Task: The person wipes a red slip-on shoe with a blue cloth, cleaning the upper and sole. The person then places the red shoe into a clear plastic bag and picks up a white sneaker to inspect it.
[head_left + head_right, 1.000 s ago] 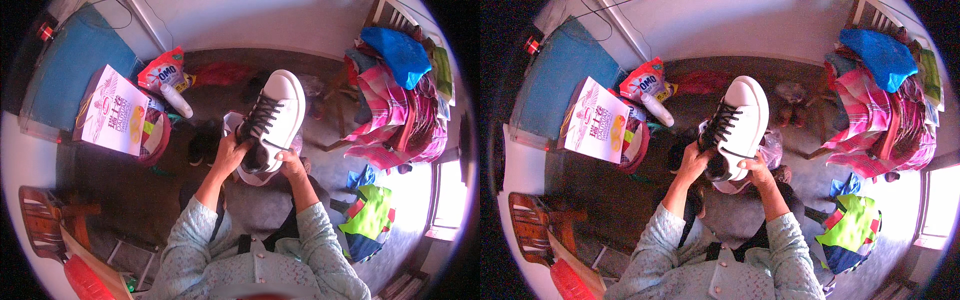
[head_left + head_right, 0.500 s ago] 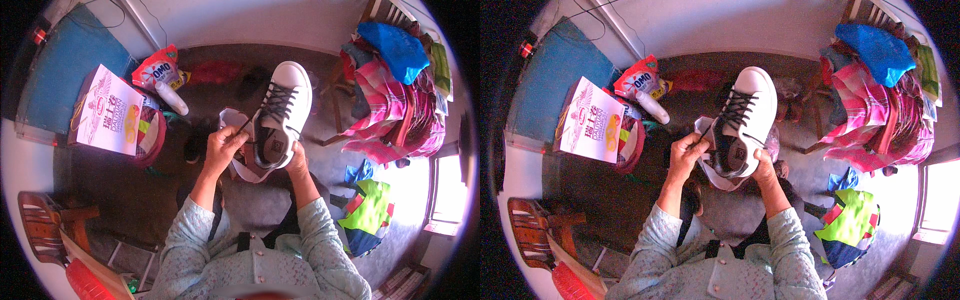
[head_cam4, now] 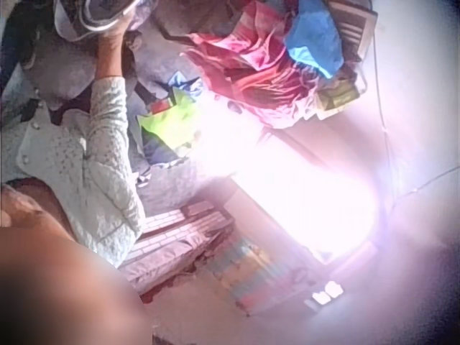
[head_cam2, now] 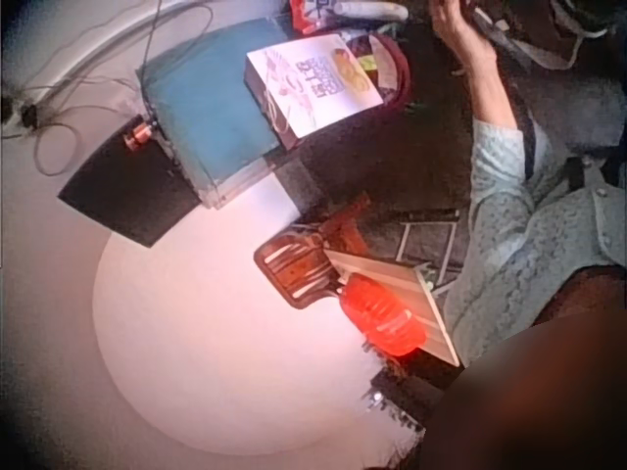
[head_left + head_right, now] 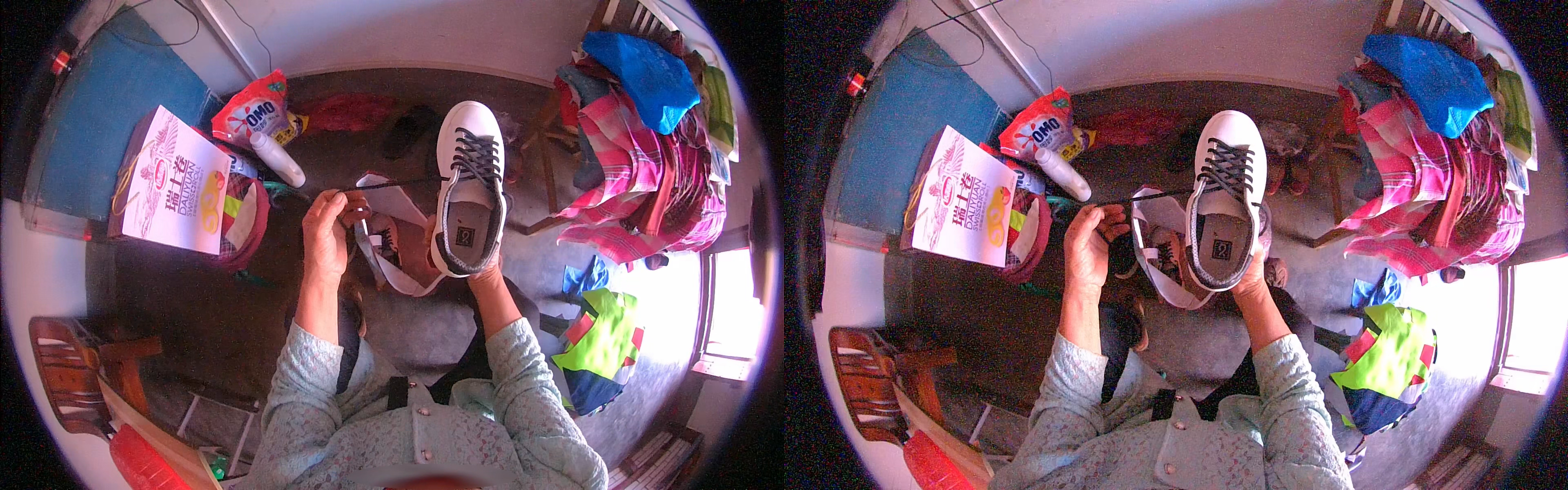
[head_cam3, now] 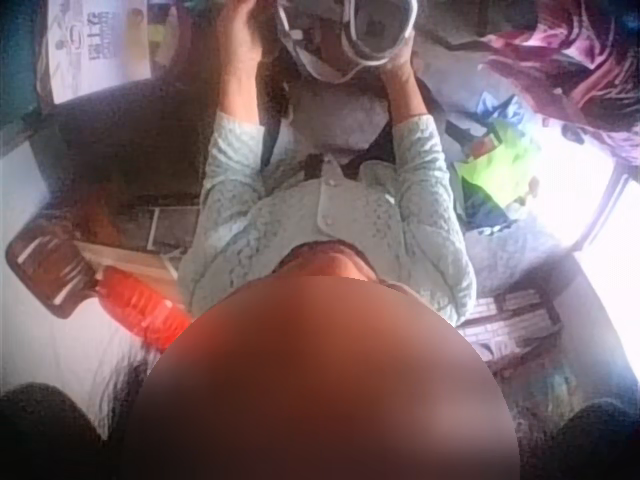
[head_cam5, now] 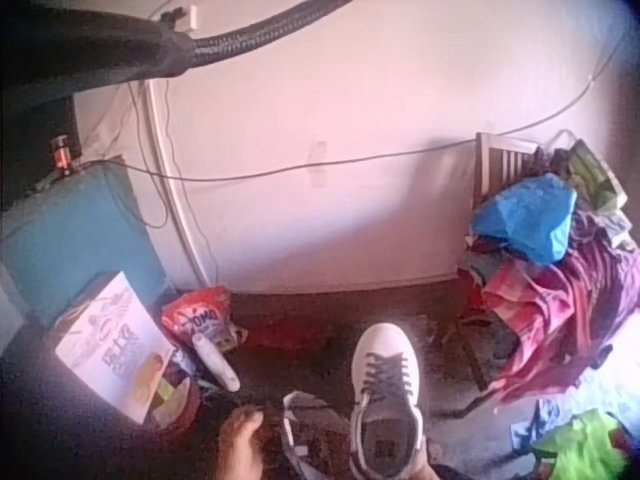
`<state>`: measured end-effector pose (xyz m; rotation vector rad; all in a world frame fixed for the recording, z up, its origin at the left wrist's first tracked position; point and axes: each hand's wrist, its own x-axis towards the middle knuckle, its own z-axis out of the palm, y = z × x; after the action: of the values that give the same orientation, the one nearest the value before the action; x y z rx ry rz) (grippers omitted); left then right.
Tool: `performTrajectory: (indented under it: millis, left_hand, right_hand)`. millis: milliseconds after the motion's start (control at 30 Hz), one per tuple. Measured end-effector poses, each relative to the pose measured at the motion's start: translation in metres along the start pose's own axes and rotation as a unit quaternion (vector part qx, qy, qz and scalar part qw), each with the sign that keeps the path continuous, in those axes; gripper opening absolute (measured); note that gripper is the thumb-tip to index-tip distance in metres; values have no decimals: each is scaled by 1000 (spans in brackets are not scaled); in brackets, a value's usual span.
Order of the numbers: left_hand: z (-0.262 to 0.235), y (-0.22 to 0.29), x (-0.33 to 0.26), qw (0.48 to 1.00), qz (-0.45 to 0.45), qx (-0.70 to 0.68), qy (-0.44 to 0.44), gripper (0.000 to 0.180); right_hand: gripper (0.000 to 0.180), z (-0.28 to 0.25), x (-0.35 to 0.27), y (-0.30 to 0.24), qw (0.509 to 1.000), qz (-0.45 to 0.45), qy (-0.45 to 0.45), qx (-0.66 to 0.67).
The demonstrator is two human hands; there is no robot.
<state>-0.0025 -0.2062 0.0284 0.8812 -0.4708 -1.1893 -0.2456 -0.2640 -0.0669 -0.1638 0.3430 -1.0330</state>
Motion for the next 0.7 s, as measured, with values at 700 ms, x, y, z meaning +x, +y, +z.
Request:
performTrajectory:
  millis: [700]
  left_hand:
    - [40, -22, -14, 610, 479, 627, -71, 40]
  right_hand:
    - [72, 41, -24, 14, 961, 91, -20, -259]
